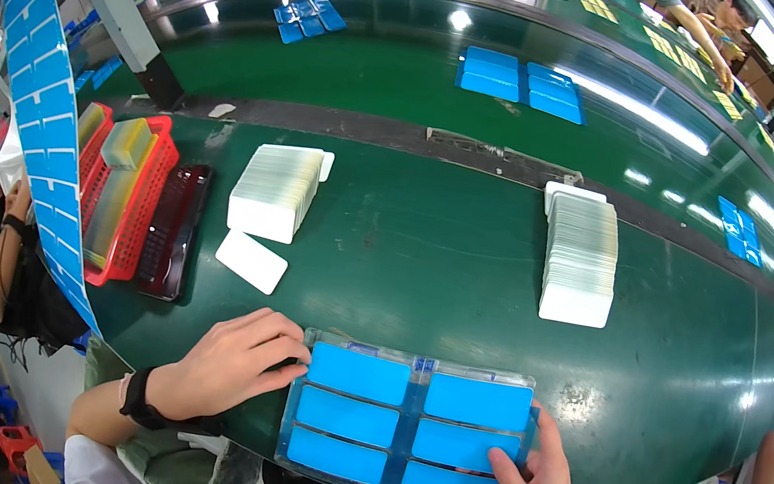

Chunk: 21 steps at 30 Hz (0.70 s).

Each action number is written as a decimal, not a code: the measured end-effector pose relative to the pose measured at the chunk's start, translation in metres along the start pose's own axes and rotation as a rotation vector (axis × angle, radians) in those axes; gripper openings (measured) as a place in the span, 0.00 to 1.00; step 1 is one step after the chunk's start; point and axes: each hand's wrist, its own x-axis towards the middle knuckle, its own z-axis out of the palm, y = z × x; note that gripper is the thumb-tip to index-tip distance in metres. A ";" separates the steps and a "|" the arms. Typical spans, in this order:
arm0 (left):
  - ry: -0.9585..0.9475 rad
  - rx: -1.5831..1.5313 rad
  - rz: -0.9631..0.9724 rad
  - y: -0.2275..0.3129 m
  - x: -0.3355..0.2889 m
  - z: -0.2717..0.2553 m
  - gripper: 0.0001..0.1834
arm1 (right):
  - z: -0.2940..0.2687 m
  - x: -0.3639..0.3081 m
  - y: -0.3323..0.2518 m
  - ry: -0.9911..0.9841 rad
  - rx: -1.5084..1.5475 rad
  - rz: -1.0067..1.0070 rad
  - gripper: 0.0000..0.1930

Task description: Peeling blue labels and applying them to white rectangular components on an assembly line.

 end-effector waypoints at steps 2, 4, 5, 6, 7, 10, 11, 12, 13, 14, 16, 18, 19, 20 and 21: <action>-0.008 0.217 0.356 -0.005 0.004 -0.007 0.09 | -0.002 0.001 0.002 -0.001 -0.036 0.011 0.31; -0.063 0.307 0.483 -0.007 0.004 -0.011 0.10 | -0.001 0.003 0.003 0.009 -0.063 -0.012 0.31; -0.118 0.395 0.606 -0.009 0.005 -0.012 0.10 | 0.000 0.003 0.002 0.013 -0.060 -0.013 0.31; -0.119 0.394 0.612 -0.010 0.007 -0.014 0.10 | 0.000 0.004 0.002 0.004 -0.052 -0.006 0.32; -0.149 0.399 0.634 -0.011 0.009 -0.015 0.10 | -0.001 0.004 0.001 -0.005 -0.043 0.003 0.32; -0.204 0.416 0.687 -0.012 0.014 -0.019 0.10 | -0.004 0.004 0.004 -0.012 -0.073 0.019 0.32; -0.225 0.429 0.713 -0.012 0.016 -0.020 0.10 | -0.006 0.004 0.005 -0.009 -0.070 0.019 0.32; -0.228 0.427 0.717 -0.012 0.019 -0.021 0.10 | -0.007 0.004 0.006 -0.014 -0.083 0.019 0.33; -0.256 0.431 0.748 -0.011 0.023 -0.021 0.10 | -0.007 0.004 0.006 -0.019 -0.095 0.019 0.33; -0.283 0.435 0.780 -0.010 0.028 -0.022 0.10 | -0.007 0.004 0.006 -0.014 -0.093 0.021 0.33; -0.299 0.435 0.810 -0.004 0.038 -0.019 0.10 | -0.007 0.005 0.005 -0.020 -0.079 0.023 0.33; -0.313 0.437 0.843 0.004 0.047 -0.013 0.10 | -0.008 0.005 0.008 -0.017 -0.074 0.020 0.32; -0.310 0.423 0.872 0.006 0.051 -0.007 0.10 | -0.009 0.004 0.009 -0.016 -0.071 0.016 0.32; -0.307 0.408 0.902 0.008 0.054 -0.002 0.11 | -0.010 0.003 0.010 -0.013 -0.071 0.014 0.32; -0.306 0.407 0.906 0.009 0.058 0.004 0.11 | -0.011 0.004 0.009 -0.015 -0.093 0.016 0.31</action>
